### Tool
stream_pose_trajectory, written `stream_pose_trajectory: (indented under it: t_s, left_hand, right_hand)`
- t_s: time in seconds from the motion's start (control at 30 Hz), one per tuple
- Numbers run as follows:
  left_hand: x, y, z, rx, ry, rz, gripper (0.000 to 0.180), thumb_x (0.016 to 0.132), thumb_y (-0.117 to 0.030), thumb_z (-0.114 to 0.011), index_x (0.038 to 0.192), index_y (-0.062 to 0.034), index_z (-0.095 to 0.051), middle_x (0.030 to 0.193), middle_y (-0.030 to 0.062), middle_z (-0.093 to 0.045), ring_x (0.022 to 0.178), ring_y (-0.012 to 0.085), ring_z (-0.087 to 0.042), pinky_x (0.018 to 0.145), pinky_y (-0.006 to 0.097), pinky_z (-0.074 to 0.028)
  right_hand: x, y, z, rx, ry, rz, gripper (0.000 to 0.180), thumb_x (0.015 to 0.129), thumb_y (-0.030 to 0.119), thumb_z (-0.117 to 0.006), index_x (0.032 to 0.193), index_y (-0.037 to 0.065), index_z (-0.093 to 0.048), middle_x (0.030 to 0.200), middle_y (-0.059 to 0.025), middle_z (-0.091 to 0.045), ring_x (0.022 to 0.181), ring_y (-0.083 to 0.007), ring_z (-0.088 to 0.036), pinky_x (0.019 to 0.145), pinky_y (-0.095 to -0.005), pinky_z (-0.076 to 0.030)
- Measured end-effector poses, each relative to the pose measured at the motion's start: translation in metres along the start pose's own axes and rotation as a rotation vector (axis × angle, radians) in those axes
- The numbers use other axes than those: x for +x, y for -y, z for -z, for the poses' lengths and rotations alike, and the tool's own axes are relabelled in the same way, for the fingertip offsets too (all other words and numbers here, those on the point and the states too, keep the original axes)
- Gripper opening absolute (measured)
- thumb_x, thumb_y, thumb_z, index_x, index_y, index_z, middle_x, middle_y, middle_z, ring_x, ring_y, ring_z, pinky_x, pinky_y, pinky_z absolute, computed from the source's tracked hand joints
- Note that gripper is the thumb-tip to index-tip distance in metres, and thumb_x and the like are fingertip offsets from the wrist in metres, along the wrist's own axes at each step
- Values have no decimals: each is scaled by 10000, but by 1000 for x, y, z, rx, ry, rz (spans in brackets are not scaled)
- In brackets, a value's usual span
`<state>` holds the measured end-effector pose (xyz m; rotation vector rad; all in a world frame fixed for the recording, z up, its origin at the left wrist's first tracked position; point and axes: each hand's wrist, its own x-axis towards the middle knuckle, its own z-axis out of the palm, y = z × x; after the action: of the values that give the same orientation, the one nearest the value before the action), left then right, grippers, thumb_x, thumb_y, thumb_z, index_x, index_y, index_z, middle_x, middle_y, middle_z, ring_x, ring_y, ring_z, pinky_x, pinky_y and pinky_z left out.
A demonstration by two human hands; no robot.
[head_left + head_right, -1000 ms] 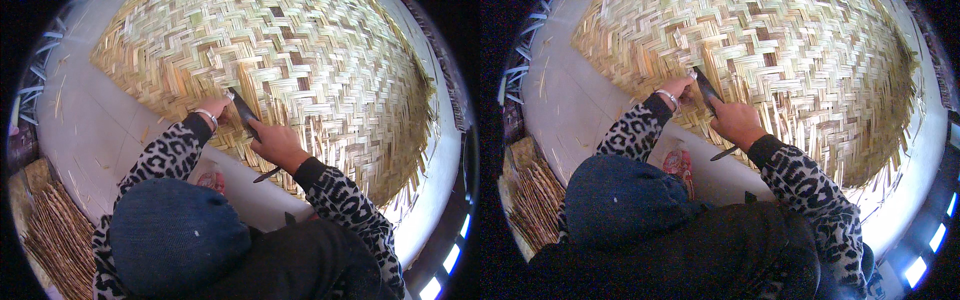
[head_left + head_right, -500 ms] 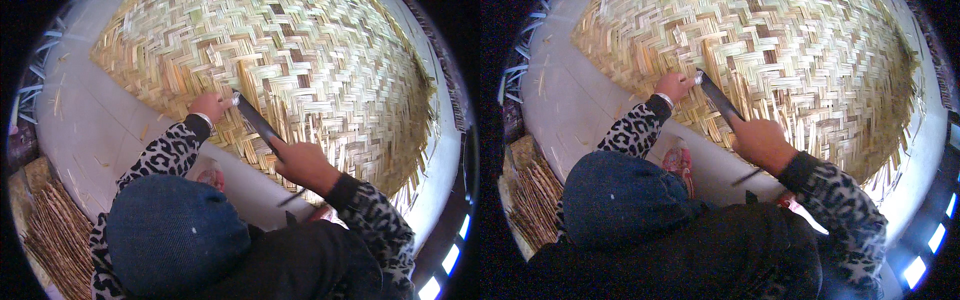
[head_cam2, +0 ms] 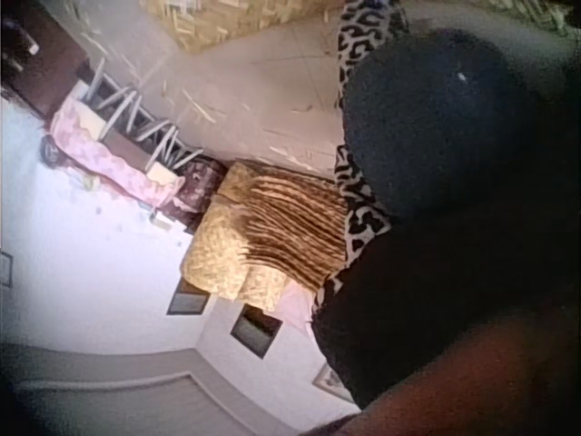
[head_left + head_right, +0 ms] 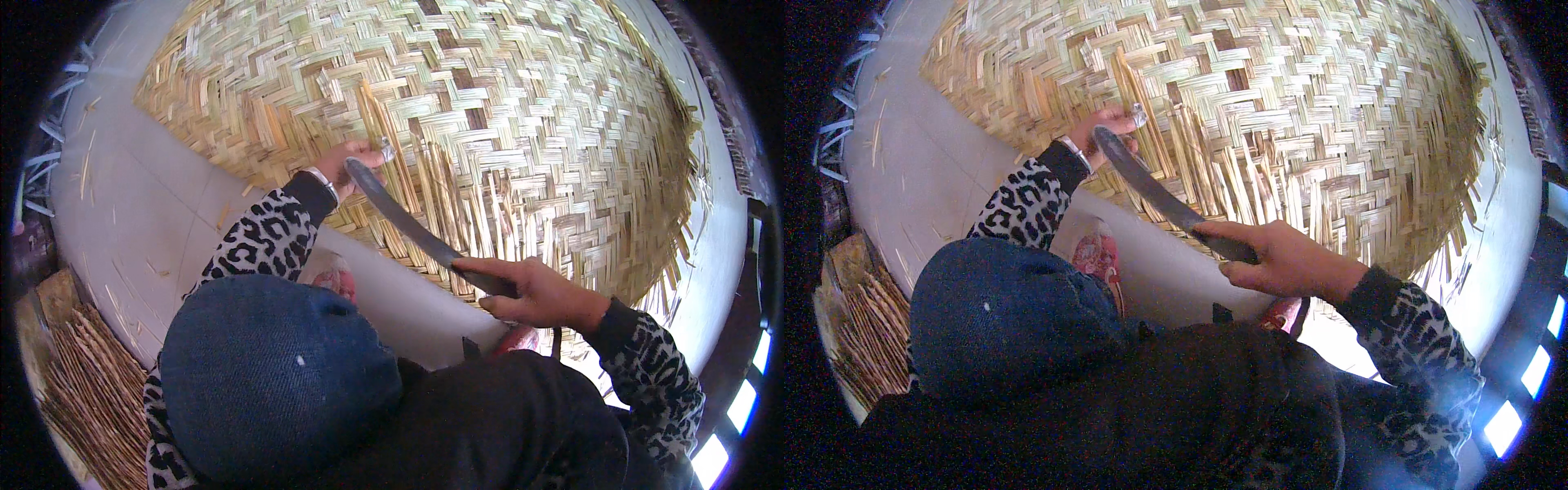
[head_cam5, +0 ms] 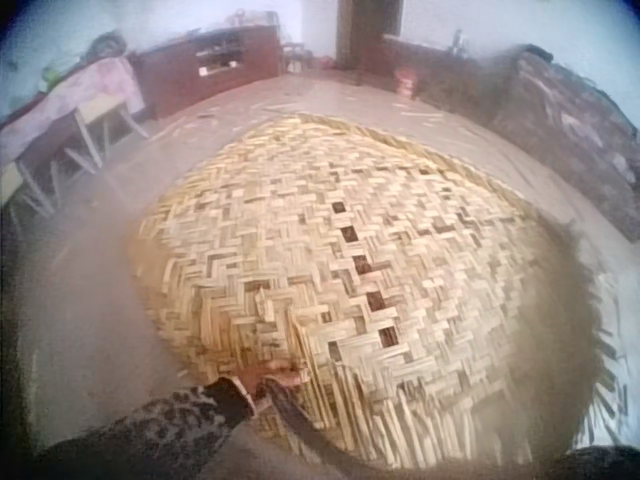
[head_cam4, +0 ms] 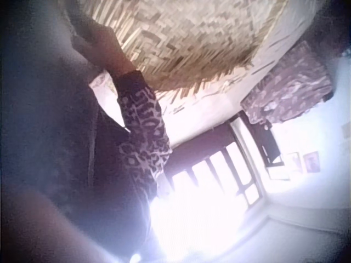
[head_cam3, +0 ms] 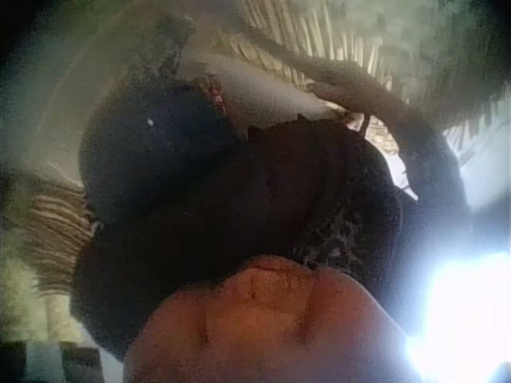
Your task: The person is weaving a basket using dried palm leaves. They use a curved knife to trim and tuck the edges of the leaves into the woven structure, working methodically around the basket's rim.
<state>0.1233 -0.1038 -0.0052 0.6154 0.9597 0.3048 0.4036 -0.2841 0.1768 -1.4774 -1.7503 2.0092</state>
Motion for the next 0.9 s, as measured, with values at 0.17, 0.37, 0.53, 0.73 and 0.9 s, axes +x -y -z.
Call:
stream_pose_trajectory:
  t_s: [0.17,0.37,0.53,0.73,0.9]
  left_hand:
    - [0,22,1,112,-189,-107,204,917,-136,-674,1000,42,-616,762,96,-666,617,219,-697,498,304,-547]
    - [-5,35,-2,104,-309,-154,135,924,-119,-640,877,1,-601,729,82,-668,555,175,-684,421,259,-519]
    - [-14,33,-2,126,-297,-126,173,921,-183,-678,900,-30,-598,746,57,-648,604,155,-686,474,243,-541]
    - [-15,28,1,50,-210,-95,182,935,-197,-673,984,-31,-616,815,46,-652,678,137,-675,533,235,-537]
    - [-7,19,6,-23,-197,-95,223,947,-217,-656,1072,-35,-625,825,36,-645,685,140,-664,569,268,-531]
  right_hand:
    - [17,-2,-3,169,37,-77,583,908,214,-633,1461,127,-468,1054,-115,-698,919,-148,-635,857,-310,-505]
    - [53,-9,7,154,-84,-208,530,888,260,-656,1386,104,-565,797,-29,-606,683,-102,-534,630,-294,-463]
    - [76,-9,19,-79,-126,-168,545,847,293,-667,1335,64,-589,881,-162,-699,753,-225,-666,698,-361,-515]
    - [82,-4,24,-258,-100,-125,560,827,346,-636,1299,45,-602,969,-225,-706,872,-373,-691,800,-436,-536]
    - [82,0,4,-404,-220,-175,560,836,323,-654,1347,106,-585,864,-231,-695,758,-346,-693,726,-398,-540]
